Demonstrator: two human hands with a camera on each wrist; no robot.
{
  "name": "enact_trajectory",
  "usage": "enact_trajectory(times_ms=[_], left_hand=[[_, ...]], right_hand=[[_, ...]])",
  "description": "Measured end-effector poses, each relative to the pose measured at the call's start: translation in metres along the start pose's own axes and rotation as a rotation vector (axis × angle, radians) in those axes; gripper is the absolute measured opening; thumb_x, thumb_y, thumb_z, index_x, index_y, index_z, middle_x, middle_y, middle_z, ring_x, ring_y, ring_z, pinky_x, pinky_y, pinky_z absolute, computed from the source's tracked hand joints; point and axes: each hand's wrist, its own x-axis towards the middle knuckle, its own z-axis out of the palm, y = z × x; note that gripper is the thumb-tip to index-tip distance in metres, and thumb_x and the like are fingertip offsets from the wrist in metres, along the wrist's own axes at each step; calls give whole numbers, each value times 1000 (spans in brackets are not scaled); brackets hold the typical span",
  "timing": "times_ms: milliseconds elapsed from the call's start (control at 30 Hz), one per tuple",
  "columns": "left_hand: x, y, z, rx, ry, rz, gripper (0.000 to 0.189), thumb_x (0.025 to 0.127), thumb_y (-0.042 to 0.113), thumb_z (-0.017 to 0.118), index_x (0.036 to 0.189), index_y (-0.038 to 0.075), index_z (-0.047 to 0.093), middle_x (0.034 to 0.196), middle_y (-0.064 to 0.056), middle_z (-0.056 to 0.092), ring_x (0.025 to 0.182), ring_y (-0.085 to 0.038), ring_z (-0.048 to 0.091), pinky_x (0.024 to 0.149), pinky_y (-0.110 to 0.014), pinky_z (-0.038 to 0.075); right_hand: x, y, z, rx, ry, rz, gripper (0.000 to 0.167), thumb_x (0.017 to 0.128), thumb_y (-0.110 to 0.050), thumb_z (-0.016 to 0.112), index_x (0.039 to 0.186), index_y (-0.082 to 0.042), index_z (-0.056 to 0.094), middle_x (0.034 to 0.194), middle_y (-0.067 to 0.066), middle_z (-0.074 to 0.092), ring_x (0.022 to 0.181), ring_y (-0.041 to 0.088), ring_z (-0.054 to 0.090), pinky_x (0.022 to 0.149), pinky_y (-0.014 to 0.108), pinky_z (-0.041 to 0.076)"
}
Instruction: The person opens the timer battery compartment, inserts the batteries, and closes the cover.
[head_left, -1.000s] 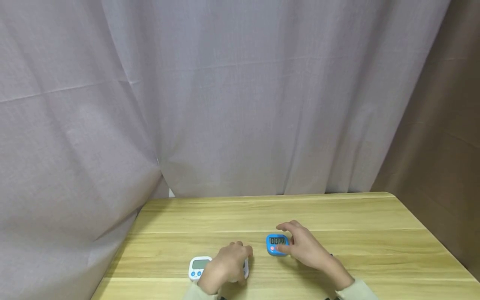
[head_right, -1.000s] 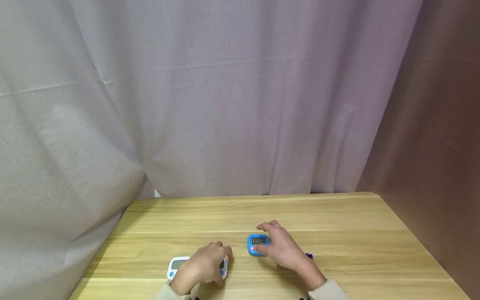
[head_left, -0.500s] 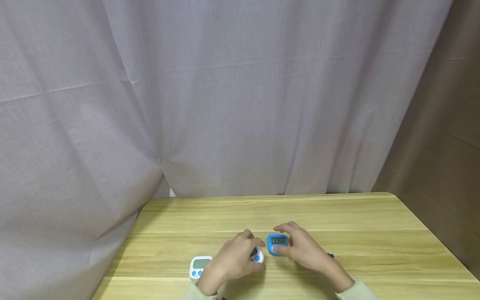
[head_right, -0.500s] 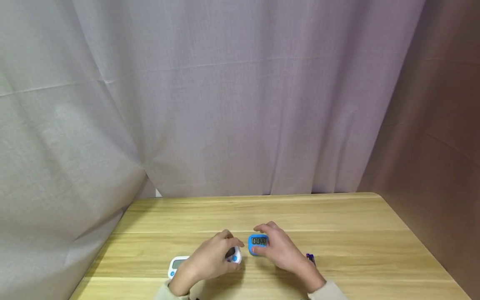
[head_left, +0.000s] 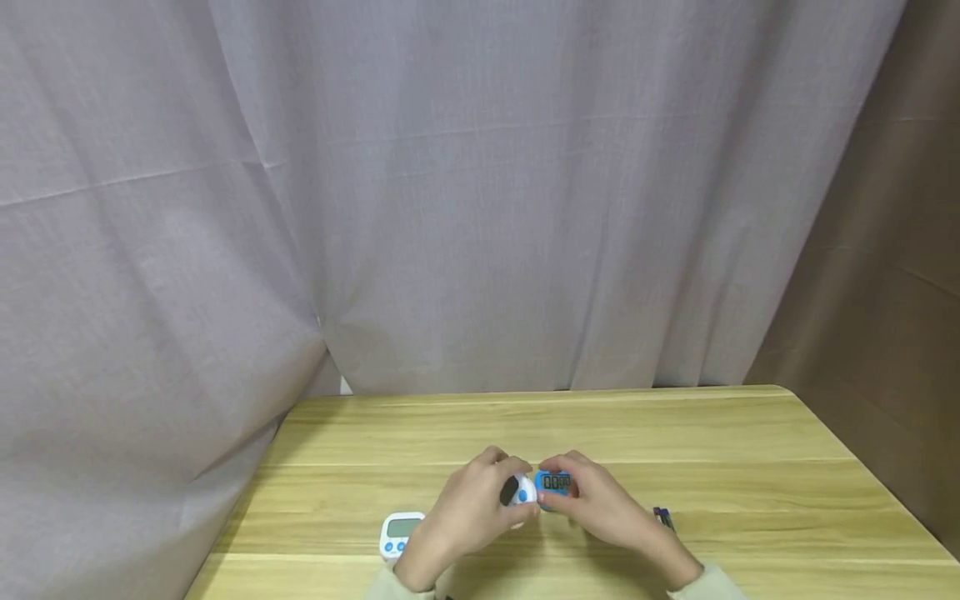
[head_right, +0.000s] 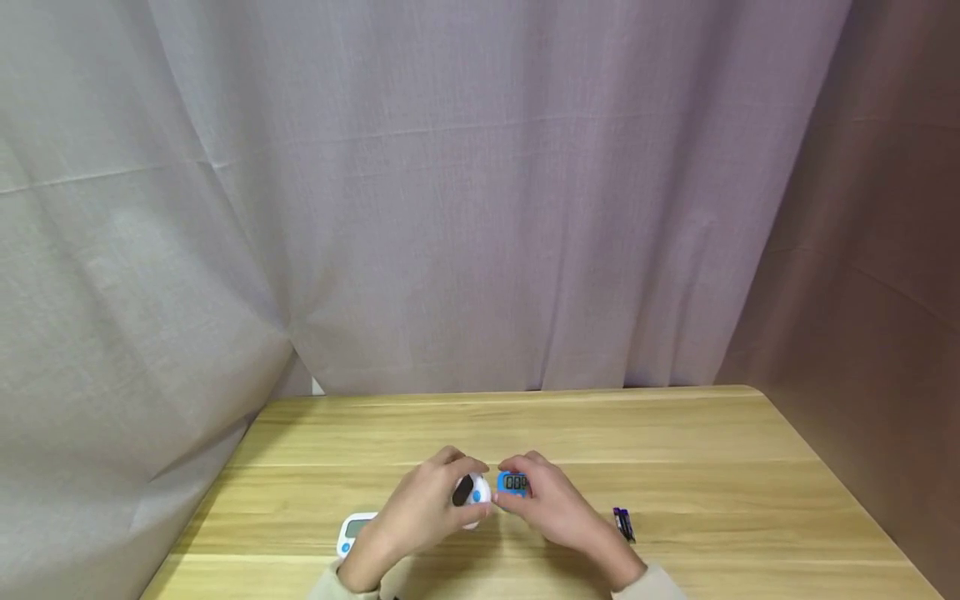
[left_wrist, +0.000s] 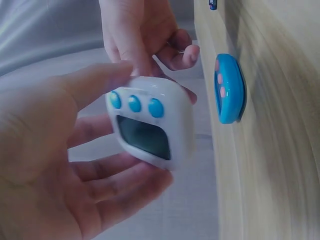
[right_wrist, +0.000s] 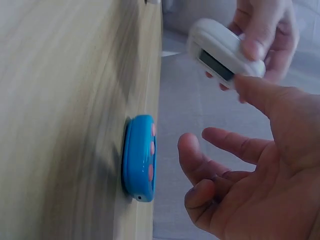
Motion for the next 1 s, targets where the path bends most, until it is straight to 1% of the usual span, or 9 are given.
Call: enact_trajectory(times_ms=[100,200,300,367,500,633,767,867,1000], left_hand=[[1,1,0,-15,71,13,49,91,44,83,130,16,73,124,-6,70,100,-12,70,80,-19,60],[2,3,-1,-75,122,26,51,92,42,82,133,13,70,127,-7,69,99,-15,70,80,-17,60],[2,6,-2,-174,147,1,52,94,39,82,135,11,68,130,-9,67,98,-15,71,78,-13,59],[3,8,-2,-229,159,-9,52,94,36,82,136,9,66,131,-10,66,101,-16,73,81,-12,60],[4,10,-2,-294,188,2,53,91,29,85,134,7,65,130,-9,64,107,-18,73,87,-13,60],[5,11,-1,-321,232,44,56,86,24,89,133,6,64,132,-10,63,112,-20,72,90,-12,58],[6,12,-1,-376,269,82,57,84,18,90,132,4,63,136,-14,61,119,-26,70,94,-16,59],[7,14,-1,-447,277,87,56,82,10,90,130,3,64,138,-17,59,124,-32,67,96,-20,59],[8,18,-3,-545,273,59,55,79,-1,90,127,2,63,142,-18,58,130,-36,63,97,-22,59]], right_hand=[[0,0,2,-1,-8,-11,47,105,-38,65,136,-2,65,114,7,64,79,12,53,61,22,51],[0,-1,2,21,-13,-6,44,109,-41,58,135,-7,66,116,5,66,86,15,60,67,24,56],[-1,-1,2,82,-39,-1,41,112,-41,51,135,-10,66,114,8,70,90,23,66,72,30,61],[-1,0,1,135,-68,-13,39,114,-38,47,136,-10,65,113,9,72,93,27,68,75,35,63],[0,1,2,227,-123,-79,39,117,-28,39,135,-5,64,111,13,69,93,28,66,77,40,65],[0,-1,2,293,-167,-114,40,118,-24,33,128,0,64,106,17,64,84,22,63,75,34,62],[1,-5,1,361,-183,-88,42,118,-25,32,124,4,62,102,12,63,79,12,61,72,23,54],[1,-8,-1,407,-176,-56,42,117,-26,34,126,7,58,97,5,64,77,10,61,67,20,50],[0,-11,-4,457,-158,-35,41,117,-27,38,130,10,50,94,0,65,78,10,63,66,20,47]])
